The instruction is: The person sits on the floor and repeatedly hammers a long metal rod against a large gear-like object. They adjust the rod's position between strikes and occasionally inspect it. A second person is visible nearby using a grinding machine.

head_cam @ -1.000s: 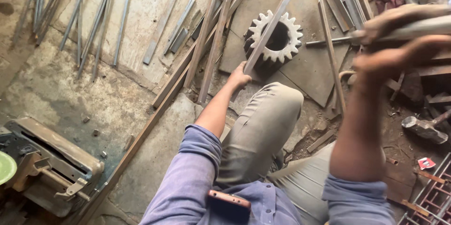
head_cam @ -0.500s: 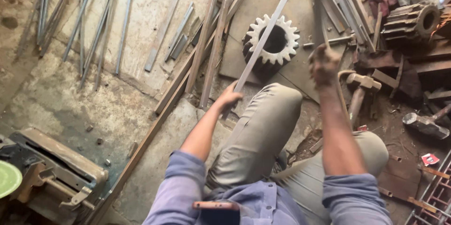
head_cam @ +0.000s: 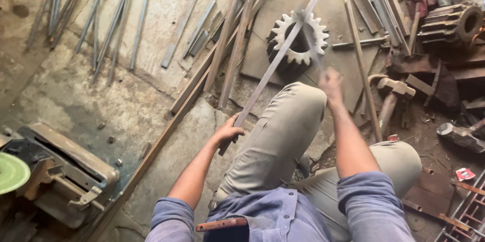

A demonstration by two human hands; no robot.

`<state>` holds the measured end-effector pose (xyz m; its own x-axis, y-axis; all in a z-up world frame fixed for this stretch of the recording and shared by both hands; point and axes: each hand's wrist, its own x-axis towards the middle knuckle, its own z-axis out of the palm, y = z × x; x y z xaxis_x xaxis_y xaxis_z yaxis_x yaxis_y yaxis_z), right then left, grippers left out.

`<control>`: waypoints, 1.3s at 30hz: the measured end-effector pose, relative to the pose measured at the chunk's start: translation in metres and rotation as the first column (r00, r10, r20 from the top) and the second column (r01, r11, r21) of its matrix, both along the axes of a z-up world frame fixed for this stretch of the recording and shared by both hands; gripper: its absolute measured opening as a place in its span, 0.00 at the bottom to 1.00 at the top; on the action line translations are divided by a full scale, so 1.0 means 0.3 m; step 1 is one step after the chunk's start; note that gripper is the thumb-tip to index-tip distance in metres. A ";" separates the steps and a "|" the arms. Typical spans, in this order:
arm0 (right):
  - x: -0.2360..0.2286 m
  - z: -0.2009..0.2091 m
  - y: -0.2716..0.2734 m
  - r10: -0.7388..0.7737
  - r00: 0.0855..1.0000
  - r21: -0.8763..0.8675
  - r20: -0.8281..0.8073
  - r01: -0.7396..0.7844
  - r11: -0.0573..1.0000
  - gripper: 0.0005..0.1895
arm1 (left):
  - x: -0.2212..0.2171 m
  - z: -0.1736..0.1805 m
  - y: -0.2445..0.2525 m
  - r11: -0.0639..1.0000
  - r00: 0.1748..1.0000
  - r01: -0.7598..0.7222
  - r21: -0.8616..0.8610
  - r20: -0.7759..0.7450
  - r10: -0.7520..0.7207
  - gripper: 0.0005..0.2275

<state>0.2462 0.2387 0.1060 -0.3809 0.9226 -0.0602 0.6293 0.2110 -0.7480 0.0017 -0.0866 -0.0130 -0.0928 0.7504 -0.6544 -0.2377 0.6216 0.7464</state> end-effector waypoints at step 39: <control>0.753 -0.560 0.297 -0.559 0.794 -0.213 0.240 0.605 0.767 0.55 | -0.161 0.142 0.239 0.989 0.298 -0.104 -0.106 -0.952 -0.071 0.36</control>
